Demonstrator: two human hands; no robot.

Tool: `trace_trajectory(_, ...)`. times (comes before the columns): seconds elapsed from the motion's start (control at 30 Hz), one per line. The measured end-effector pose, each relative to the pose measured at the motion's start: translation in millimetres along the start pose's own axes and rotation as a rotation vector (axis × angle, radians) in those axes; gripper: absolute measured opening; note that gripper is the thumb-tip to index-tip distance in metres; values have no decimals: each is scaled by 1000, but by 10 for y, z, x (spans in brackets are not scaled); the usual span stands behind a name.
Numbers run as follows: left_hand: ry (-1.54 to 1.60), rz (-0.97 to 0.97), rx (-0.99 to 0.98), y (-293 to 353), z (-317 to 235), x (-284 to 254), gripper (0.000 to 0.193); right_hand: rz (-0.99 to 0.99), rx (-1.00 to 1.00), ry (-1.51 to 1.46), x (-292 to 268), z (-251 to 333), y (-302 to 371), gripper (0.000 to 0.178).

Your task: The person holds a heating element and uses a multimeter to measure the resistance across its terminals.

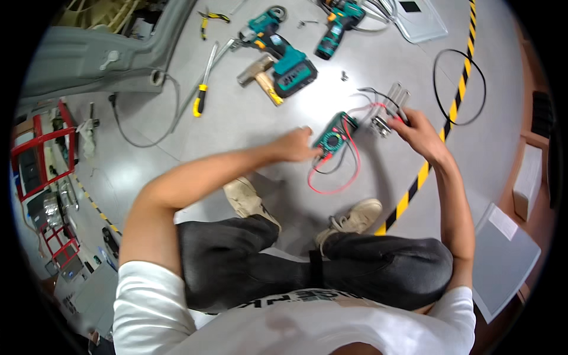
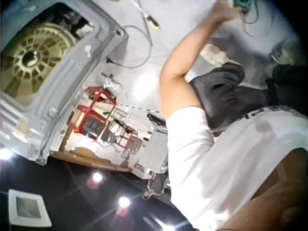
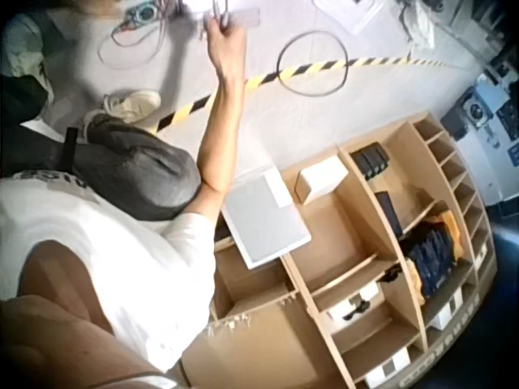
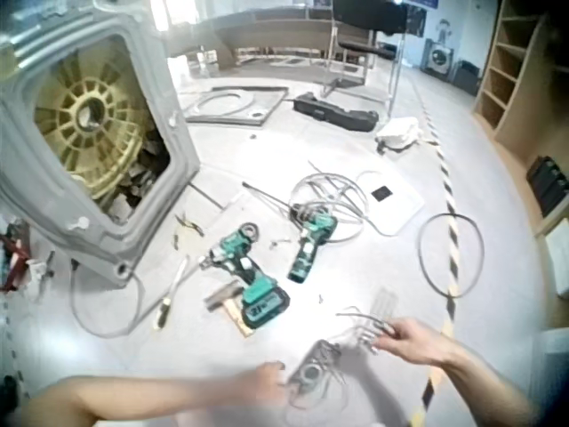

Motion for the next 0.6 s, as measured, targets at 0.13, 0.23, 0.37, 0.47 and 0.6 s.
trace_trajectory(0.13, -179, -95, -55, -163, -184, 277, 82, 25, 1, -9, 138, 14, 36, 26)
trace_trajectory(0.23, -193, -69, -262, -323, -385, 314, 83, 70, 4, -24, 193, -47, 2, 25)
trace_trajectory(0.37, -185, -181, -260, -371, -367, 530, 81, 81, -37, -44, 184, -14, -91, 27)
trace_trajectory(0.47, -196, -268, -203, -389, -325, 619, 78, 85, -12, -25, 105, 109, -43, 28)
trace_trajectory(0.6, -3, -221, -220, -340, -439, 379, 76, 48, 74, -6, -53, -83, 226, 28)
Point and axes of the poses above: each hand's wrist, its own y-axis away from the middle knuckle, its own x-axis out of the palm, z = x × y, the point moved 3 cm from there along -y, towards the middle knuckle, and after that the axes turned 13 degrees about x, right-handed, at the moved point
